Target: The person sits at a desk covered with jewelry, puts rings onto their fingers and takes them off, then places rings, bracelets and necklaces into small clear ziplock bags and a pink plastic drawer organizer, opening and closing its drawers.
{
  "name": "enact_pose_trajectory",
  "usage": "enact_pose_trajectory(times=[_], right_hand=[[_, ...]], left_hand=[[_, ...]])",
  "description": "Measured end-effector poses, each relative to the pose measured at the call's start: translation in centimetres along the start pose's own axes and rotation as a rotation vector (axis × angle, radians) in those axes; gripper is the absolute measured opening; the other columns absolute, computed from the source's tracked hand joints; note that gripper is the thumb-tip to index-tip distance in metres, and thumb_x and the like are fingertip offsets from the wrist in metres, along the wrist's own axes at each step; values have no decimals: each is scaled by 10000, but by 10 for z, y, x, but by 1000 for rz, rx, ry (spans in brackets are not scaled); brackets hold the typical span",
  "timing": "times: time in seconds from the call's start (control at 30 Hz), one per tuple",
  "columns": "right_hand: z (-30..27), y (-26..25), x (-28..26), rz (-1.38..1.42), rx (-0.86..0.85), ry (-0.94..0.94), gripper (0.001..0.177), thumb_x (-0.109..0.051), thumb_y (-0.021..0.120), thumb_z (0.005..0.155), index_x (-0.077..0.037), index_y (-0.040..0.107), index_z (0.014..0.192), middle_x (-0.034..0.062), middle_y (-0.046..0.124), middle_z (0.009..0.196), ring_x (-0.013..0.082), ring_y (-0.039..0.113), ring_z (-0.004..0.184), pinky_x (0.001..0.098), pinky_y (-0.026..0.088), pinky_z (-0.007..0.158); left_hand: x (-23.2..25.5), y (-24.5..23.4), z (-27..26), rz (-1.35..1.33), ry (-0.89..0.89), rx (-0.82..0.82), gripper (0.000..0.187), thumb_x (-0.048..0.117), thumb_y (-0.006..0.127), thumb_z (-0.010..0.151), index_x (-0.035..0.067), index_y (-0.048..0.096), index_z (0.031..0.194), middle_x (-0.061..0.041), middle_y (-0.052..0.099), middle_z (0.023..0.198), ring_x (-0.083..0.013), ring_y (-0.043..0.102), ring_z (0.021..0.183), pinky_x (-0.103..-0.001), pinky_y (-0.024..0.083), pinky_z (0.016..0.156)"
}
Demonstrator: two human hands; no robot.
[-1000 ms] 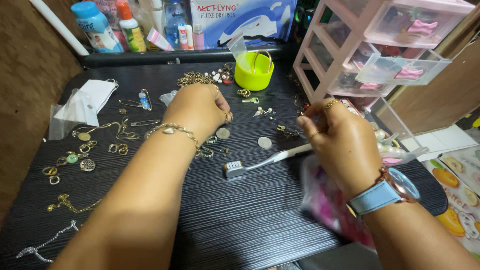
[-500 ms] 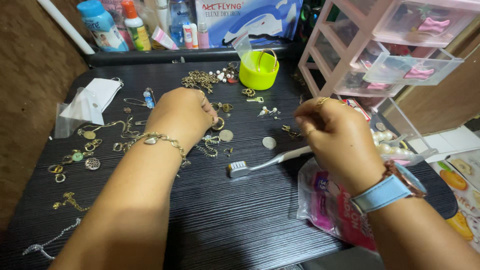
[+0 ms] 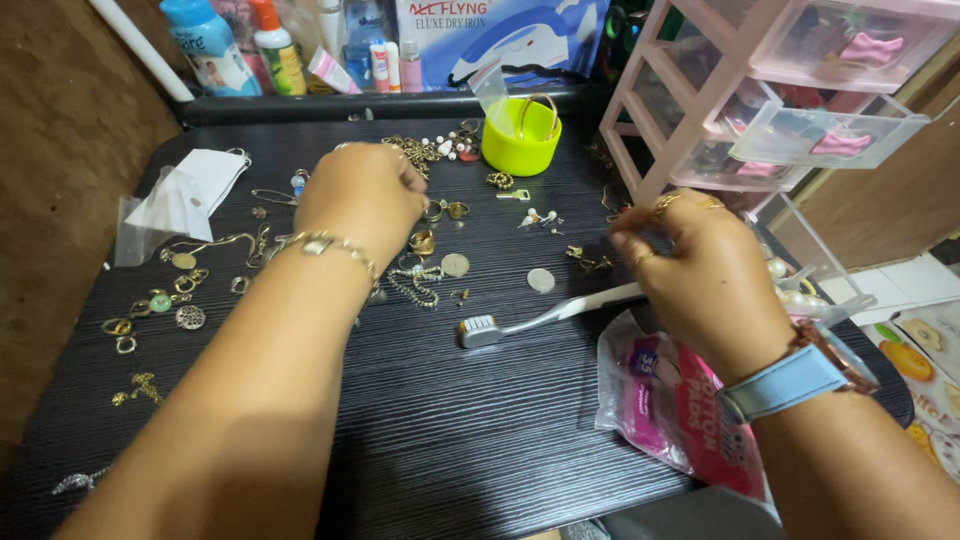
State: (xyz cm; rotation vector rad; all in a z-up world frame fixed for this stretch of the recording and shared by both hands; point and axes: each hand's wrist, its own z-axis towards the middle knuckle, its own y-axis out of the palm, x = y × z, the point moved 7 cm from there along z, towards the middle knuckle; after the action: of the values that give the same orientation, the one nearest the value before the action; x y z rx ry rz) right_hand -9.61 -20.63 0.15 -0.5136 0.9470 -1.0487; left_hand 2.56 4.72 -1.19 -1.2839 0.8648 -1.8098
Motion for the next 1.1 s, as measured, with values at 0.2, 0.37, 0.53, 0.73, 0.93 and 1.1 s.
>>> enact_pose_trajectory(times=[0.2, 0.37, 0.53, 0.73, 0.93, 1.1], right_hand=[[-2, 1, -7, -17, -12, -30, 159, -157, 765, 845, -68, 781, 975, 153, 718, 926, 323, 672, 930, 411, 513, 810], [-7, 1, -9, 27, -36, -17, 152, -147, 744, 851, -83, 771, 986, 136, 715, 934, 302, 686, 916, 397, 522, 794], [-8, 6, -13, 47, -33, -14, 157, -141, 743, 842, -79, 767, 984, 124, 730, 948, 292, 695, 924, 392, 528, 800], [-6, 12, -16, 44, -33, -75, 133, -133, 759, 835, -83, 769, 957, 124, 717, 929, 308, 687, 920, 399, 529, 793], [-4, 15, -8, -68, -49, -54, 136, -163, 791, 781, -134, 805, 914, 120, 694, 980, 332, 649, 958, 428, 519, 812], [12, 34, -21, -221, -155, -185, 251, -356, 870, 674, -226, 846, 887, 95, 705, 938, 353, 589, 957, 466, 478, 821]], left_hand=[[9, 21, 16, 149, 12, -196, 115, 263, 779, 849, 152, 796, 869, -103, 759, 977, -314, 718, 941, -444, 558, 863], [-6, 22, 17, 144, 44, -230, 129, 186, 719, 864, 245, 830, 890, -64, 768, 1006, -278, 730, 948, -434, 558, 884], [-10, 12, 16, 132, 77, -149, 186, 167, 680, 872, 253, 844, 892, -84, 768, 1003, -292, 722, 959, -436, 550, 900], [3, 10, 11, 174, 72, -178, 110, 221, 717, 851, 208, 822, 880, -89, 755, 987, -305, 706, 953, -444, 546, 875], [28, 8, -14, 110, 270, -139, 122, 296, 821, 760, 216, 833, 851, -107, 733, 939, -294, 702, 953, -434, 552, 847], [37, 15, -28, 176, 259, -233, 251, 348, 882, 688, 201, 822, 883, -105, 674, 1044, -311, 663, 1028, -444, 536, 865]])
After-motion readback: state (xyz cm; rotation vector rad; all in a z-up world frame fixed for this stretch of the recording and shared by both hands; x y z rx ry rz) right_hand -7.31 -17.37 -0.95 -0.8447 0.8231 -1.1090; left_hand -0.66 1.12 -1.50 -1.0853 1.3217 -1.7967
